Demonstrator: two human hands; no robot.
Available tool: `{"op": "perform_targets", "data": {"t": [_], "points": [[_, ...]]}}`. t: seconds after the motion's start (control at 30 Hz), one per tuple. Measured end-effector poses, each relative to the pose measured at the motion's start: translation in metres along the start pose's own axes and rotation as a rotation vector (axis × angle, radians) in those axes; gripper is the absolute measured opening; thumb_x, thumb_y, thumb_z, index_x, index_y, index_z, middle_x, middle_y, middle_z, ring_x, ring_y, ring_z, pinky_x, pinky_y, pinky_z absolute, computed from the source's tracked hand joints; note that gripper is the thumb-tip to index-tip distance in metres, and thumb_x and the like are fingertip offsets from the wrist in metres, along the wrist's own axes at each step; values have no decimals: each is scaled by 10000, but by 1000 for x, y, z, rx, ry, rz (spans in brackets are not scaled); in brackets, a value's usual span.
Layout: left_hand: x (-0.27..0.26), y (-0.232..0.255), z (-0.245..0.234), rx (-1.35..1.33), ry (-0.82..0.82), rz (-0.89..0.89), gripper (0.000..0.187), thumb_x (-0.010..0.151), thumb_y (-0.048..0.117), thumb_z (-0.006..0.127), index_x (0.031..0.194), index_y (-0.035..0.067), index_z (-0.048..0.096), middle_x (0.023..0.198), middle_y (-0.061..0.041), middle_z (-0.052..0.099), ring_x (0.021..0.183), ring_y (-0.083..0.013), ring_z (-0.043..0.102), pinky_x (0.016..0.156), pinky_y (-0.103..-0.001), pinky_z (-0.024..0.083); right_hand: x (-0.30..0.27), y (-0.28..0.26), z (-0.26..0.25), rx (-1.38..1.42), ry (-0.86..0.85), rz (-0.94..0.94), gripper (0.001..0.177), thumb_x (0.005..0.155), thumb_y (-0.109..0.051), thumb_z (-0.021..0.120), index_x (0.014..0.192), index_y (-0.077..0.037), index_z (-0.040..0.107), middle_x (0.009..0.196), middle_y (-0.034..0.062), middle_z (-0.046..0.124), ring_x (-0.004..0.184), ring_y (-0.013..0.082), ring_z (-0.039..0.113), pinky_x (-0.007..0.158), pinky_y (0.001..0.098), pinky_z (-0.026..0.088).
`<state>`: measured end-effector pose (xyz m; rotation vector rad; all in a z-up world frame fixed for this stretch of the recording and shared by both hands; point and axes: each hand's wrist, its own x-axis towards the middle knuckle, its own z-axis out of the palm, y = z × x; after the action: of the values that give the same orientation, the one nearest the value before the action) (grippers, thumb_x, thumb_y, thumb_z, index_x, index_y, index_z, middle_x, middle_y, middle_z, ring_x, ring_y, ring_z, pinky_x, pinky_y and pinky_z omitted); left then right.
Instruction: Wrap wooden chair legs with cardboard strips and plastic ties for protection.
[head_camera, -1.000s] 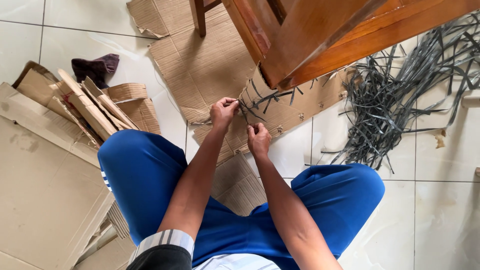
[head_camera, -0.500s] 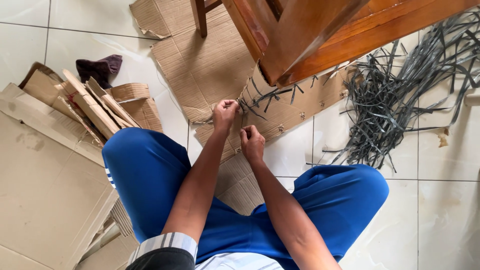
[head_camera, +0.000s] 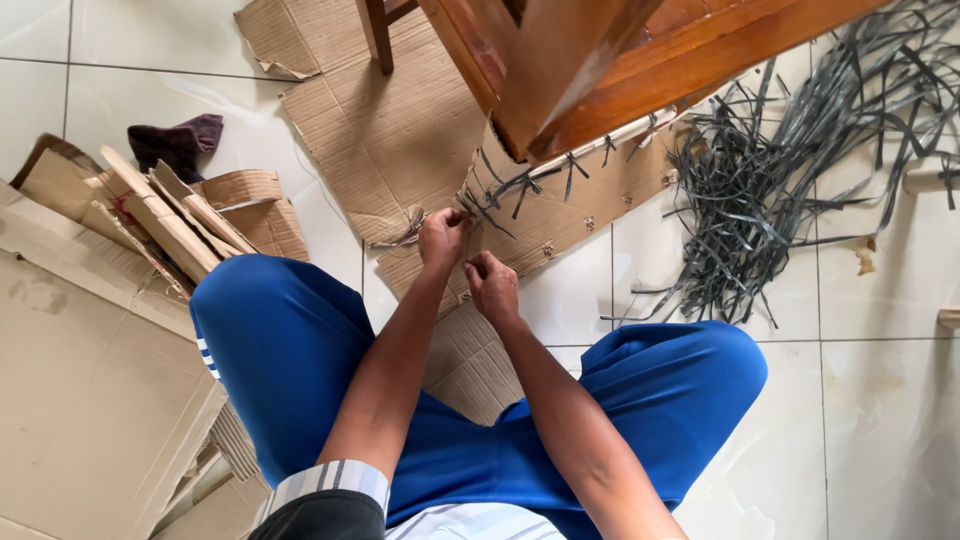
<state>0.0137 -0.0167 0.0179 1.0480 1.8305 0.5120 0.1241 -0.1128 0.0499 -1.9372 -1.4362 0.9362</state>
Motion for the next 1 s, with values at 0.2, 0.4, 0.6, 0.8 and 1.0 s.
{"op": "perform_targets", "data": {"t": [0.2, 0.4, 0.6, 0.8, 1.0], "points": [[4, -12, 8, -64, 12, 45, 242, 837, 379, 744, 1047, 275, 806, 1025, -35, 790, 1094, -329, 711, 965, -465, 554, -14, 28, 9, -133, -168, 17, 159, 847, -300, 732, 1001, -270, 761, 906, 40, 785, 949, 303, 748, 843, 452, 595], [10, -28, 26, -19, 43, 20, 209, 824, 358, 785, 1030, 328, 787, 1014, 20, 784, 1091, -264, 715, 962, -415, 553, -23, 45, -4, -182, -456, 67, 206, 866, -330, 696, 1035, -240, 773, 982, 79, 787, 1039, 364, 724, 923, 501, 567], [10, -34, 37, -48, 134, 12, 202, 813, 300, 768, 1000, 251, 712, 1013, -20, 772, 1114, -297, 704, 981, -437, 540, -29, 67, -25, -254, -473, 160, 223, 913, -376, 647, 1082, -308, 775, 1024, 26, 796, 1102, 331, 714, 996, 475, 554], [37, -69, 71, -352, 175, 148, 175, 806, 90, 736, 895, 235, 774, 884, 12, 757, 921, -158, 725, 844, -322, 558, -40, 80, -55, -207, -419, 235, 250, 905, -396, 656, 1104, -306, 776, 1012, 27, 800, 1104, 332, 714, 1001, 488, 542], [6, -41, 70, -523, 170, 93, 124, 794, 84, 698, 915, 109, 691, 911, -68, 717, 939, -211, 643, 884, -405, 475, -52, 97, -72, -157, -334, 274, 240, 903, -379, 660, 1089, -280, 777, 968, 37, 802, 1077, 353, 721, 993, 501, 545]]}}
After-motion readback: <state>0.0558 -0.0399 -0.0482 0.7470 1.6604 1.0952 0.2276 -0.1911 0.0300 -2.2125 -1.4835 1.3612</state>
